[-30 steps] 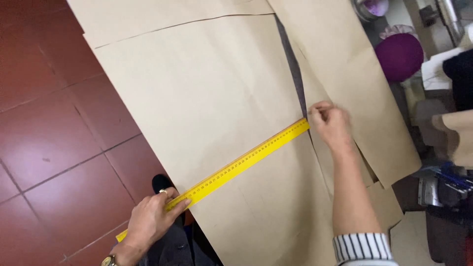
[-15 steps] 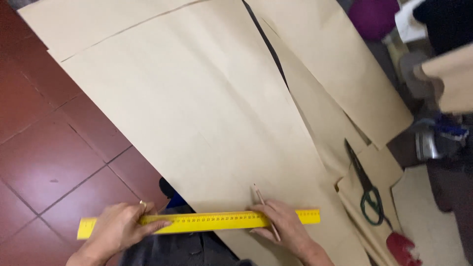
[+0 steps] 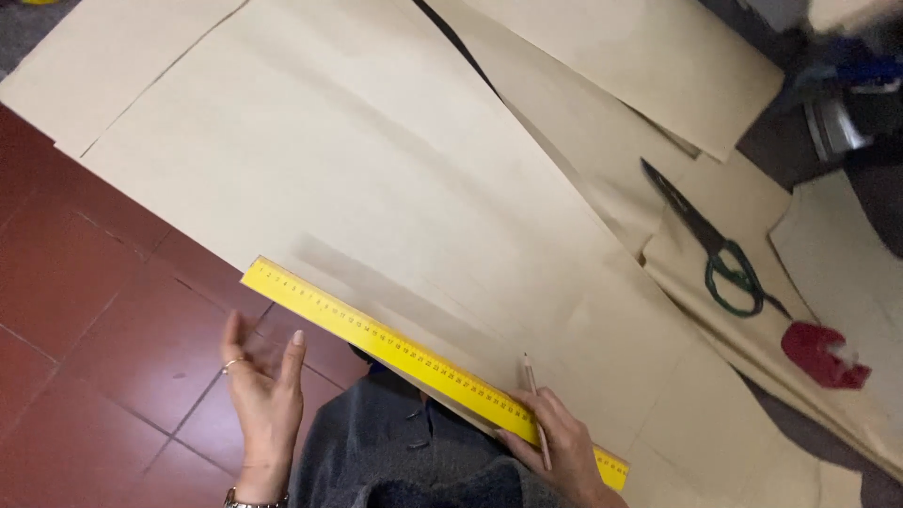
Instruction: The person is using a ruler and pencil to mark lines on a large paper pattern for garment construction.
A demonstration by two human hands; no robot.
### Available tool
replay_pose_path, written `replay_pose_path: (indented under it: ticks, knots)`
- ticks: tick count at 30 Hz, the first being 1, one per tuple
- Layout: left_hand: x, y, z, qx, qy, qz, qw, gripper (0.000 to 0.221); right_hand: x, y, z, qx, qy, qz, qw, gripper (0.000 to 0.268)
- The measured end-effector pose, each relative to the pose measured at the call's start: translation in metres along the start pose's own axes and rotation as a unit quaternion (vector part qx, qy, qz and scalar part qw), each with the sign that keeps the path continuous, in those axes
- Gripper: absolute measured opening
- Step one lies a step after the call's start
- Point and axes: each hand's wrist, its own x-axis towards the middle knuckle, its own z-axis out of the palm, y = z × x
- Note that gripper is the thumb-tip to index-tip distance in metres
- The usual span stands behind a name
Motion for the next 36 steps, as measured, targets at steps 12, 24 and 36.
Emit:
replay_pose_path:
  ticks: [12, 24, 36]
  knots:
    - [-0.089, -0.041, 0.074, -0.172, -0.215, -0.171, 0.946, 0.020, -0.010, 0.002, -0.012, 0.059, 0.020, -0.095, 0.993, 0.047]
    - [-0.035, 0.018, 0.051, -0.191, -0.045, -0.029, 0.980, 0.037, -0.044, 0.052, -0.031, 0.029, 0.092, -0.081, 0.992, 0.048]
    - [0.101, 0.036, 0.100, -0.029, -0.202, 0.007, 0.979, 0.035, -0.027, 0.051, -0.012, -0.069, 0.239, 0.065, 0.966, 0.048]
